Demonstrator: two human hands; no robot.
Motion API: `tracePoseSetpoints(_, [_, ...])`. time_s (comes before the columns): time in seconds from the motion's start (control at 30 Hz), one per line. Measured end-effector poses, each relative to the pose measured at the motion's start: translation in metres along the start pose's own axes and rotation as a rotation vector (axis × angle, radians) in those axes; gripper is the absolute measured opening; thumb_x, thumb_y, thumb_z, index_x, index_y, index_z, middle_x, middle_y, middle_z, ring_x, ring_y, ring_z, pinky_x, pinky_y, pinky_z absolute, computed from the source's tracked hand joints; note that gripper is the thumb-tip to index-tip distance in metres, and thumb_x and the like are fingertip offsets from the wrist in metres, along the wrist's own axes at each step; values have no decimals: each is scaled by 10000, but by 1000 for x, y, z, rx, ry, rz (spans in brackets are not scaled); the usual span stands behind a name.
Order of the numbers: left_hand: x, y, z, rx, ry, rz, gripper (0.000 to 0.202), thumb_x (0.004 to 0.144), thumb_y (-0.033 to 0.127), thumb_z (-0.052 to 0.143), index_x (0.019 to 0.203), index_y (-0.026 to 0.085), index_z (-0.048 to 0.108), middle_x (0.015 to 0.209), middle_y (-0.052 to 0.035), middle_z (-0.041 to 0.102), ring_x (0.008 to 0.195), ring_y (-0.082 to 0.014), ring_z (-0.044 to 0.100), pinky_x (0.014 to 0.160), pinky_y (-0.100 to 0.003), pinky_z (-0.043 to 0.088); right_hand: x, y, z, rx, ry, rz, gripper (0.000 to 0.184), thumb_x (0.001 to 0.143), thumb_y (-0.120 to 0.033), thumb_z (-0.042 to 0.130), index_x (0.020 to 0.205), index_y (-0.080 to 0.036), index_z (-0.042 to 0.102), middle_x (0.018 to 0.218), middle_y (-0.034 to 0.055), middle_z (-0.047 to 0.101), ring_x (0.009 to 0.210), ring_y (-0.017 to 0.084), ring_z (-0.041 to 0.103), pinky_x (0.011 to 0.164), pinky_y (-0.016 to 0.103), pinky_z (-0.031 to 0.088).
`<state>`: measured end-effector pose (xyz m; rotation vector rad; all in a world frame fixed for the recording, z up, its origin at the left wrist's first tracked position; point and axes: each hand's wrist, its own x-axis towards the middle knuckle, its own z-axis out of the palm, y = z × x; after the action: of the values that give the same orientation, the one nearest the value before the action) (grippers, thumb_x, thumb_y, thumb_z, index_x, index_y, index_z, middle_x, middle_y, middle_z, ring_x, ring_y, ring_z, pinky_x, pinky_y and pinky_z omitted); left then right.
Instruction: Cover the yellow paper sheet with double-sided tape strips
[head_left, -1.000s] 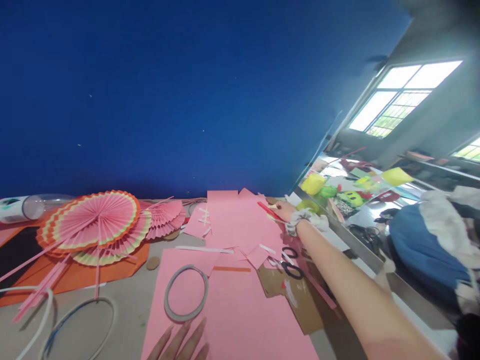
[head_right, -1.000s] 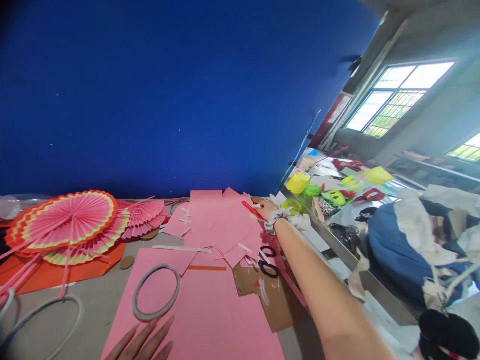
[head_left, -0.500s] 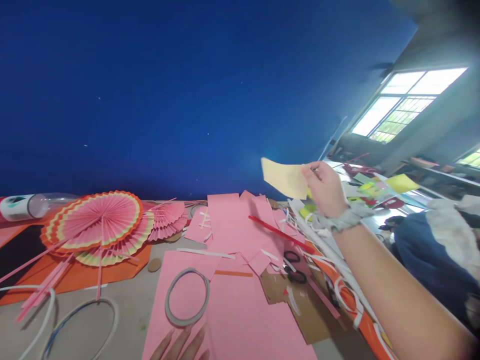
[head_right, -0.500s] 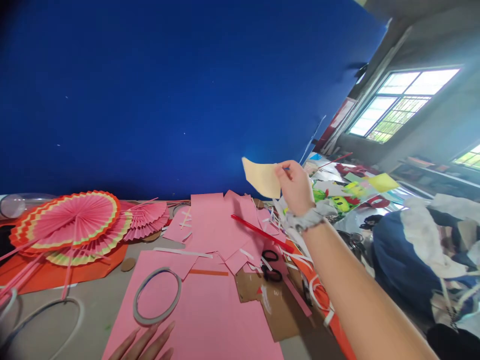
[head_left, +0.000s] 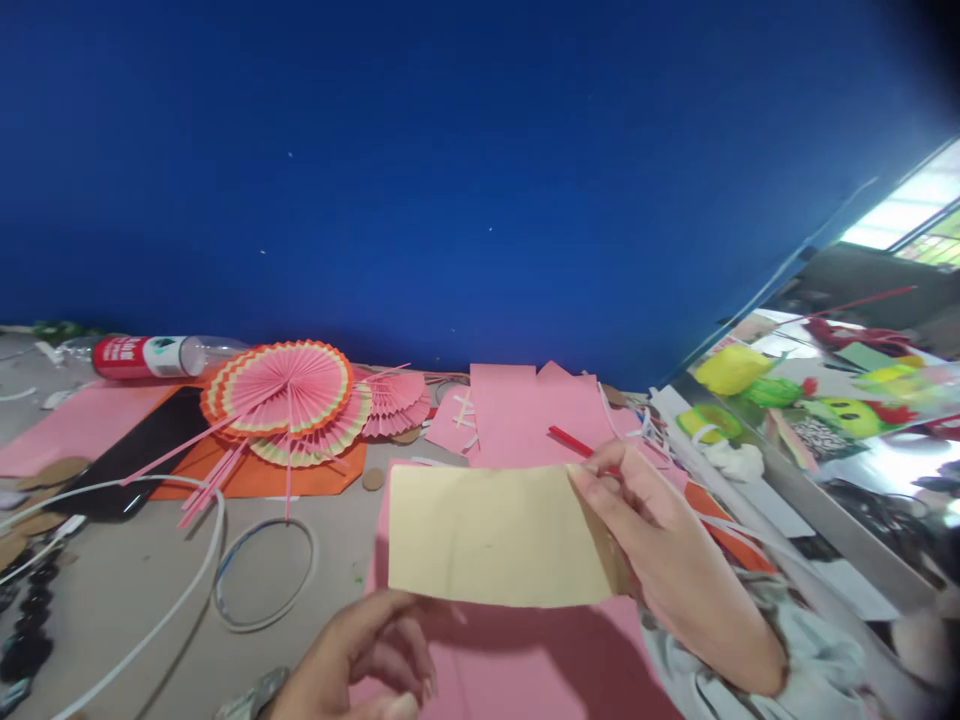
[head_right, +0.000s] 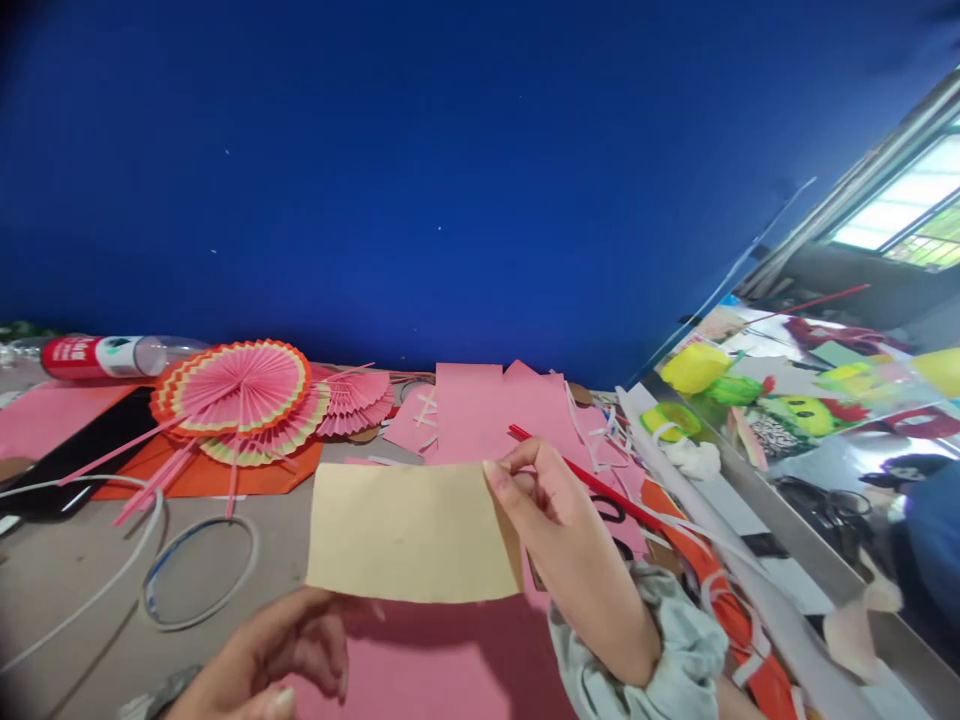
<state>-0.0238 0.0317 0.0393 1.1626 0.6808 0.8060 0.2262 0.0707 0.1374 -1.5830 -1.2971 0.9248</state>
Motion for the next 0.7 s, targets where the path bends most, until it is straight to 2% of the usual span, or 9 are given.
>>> tracePoseSetpoints(0.07, [3,-2,-1,-65,65,2,526,766,550,604,1164,209,554,959,-100,622,717,-167,591,646,-287,497,0,7,1,-49,-73,23,282,836,-496,505,763,-234,432,517,-87,370,443,72,356,407,188,291])
tracePoseSetpoints(0.23, [10,-5,-6,-73,297,-81,418,787,550,579,930,159,536,603,5,586,475,-119,554,475,-247,486,-8,25,13,-52,-270,35,234,870,-435,478,778,-228,415,572,-70,484,522,90,476,511,215,374])
tracePoseSetpoints(0.37, [11,-2,-6,-19,408,-105,404,798,554,563,741,165,473,480,54,514,354,-72,474,388,-189,413,-11,32,19,-20,-270,72,256,861,-447,494,766,-229,398,538,-89,473,487,84,471,492,210,351])
tracePoseSetpoints(0.6, [5,-5,-6,-31,514,-109,373,812,554,536,853,188,476,387,108,388,320,-69,358,346,-178,340,-20,44,27,27,-299,175,293,855,-474,496,760,-229,365,470,-107,475,390,73,464,447,205,324])
tracePoseSetpoints(0.7, [2,-5,-7,-28,558,-107,371,799,552,542,787,182,517,414,74,442,345,-82,388,382,-203,393,-27,52,36,96,-367,214,286,861,-473,489,789,-226,366,504,-97,492,431,80,480,470,211,331])
